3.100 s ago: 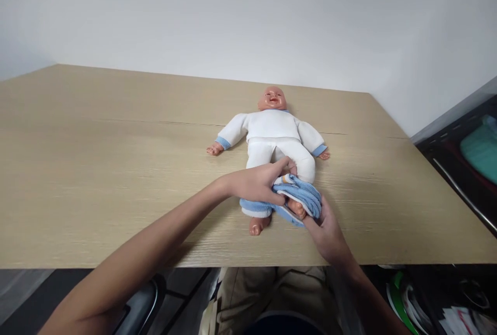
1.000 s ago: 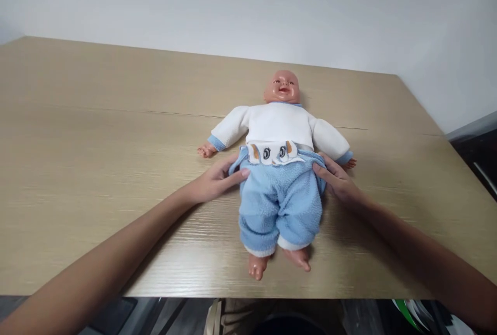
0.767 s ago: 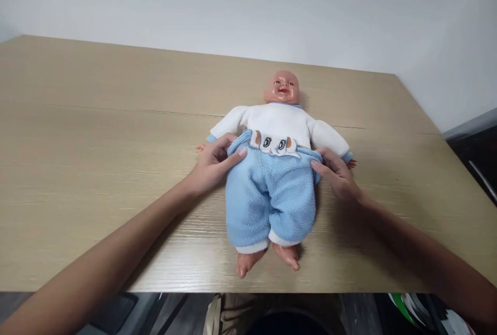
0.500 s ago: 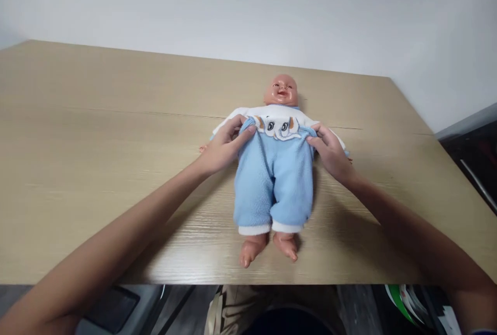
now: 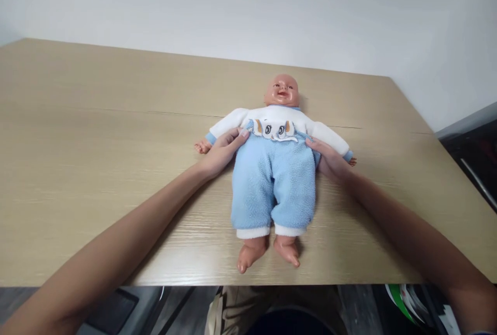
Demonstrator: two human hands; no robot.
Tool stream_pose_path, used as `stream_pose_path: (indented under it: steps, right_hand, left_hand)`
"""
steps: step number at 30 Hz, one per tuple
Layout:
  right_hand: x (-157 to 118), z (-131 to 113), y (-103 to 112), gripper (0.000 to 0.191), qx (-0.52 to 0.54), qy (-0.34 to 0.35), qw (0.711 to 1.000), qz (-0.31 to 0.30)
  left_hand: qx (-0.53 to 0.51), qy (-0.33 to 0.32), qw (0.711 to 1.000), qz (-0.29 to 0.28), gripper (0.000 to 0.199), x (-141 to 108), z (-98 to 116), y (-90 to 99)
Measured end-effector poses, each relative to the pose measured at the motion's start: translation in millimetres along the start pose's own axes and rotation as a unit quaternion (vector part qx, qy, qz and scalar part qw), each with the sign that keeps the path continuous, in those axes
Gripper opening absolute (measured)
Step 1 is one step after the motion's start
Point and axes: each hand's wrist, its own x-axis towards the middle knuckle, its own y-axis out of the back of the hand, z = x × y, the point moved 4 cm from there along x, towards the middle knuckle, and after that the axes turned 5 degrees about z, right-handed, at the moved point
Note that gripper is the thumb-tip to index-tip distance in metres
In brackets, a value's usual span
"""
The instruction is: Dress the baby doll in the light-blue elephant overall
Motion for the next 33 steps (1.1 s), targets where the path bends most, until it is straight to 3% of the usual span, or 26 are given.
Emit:
stream_pose_path:
  steps: [5,10,15,19,21,24,27,30,33]
  right_hand:
    - [-6.1,3.8,18.9,0.039,-0.116,0.009,0.993,-0.030]
    - [-12.6,7.5,-3.7,0.043,0.002,0.006,0.999,0.044]
    - [-9.5,4.1,-19.4,0.050,-0.003,0.012,0.998,0.069]
    - [-5.0,-4.9,-7.6,0.048,-0.015,0.018,1.000,-0.005]
    - [-6.1,-10.4,5.9,0.040,-0.068,0.020,0.996,-0.054]
    - [-11.9,-17.8,25.1,0.038,-0.217,0.030,0.969,-0.116]
    - [-17.1,-23.3,30.5,0.052,-0.316,0.071,0.935,-0.147]
    - [-16.9,-22.7,26.0,0.059,-0.320,0.125,0.933,-0.107]
    - [-15.0,-10.5,22.6,0.054,-0.247,0.105,0.962,-0.044]
  left_hand:
    - [0.098,0.023,0.990,-0.104,0.046,-6.4,13.9,13.1]
    - [-0.090,0.062,0.990,-0.093,0.042,-7.9,-2.0,3.0]
    - [-0.110,0.063,0.987,-0.102,0.039,-8.9,-9.3,-2.5]
    - [-0.043,0.042,0.994,-0.095,0.034,-8.2,0.9,11.1]
    - [0.024,0.018,0.991,-0.131,0.032,-7.4,5.6,19.2]
    - [0.103,-0.033,0.974,-0.199,0.040,-6.9,7.3,28.6]
    - [0.147,-0.085,0.960,-0.222,0.055,-6.8,5.5,31.0]
    - [0.151,-0.107,0.960,-0.210,0.055,-6.8,4.9,25.9]
    - [0.095,-0.082,0.971,-0.203,0.054,-8.2,5.9,18.0]
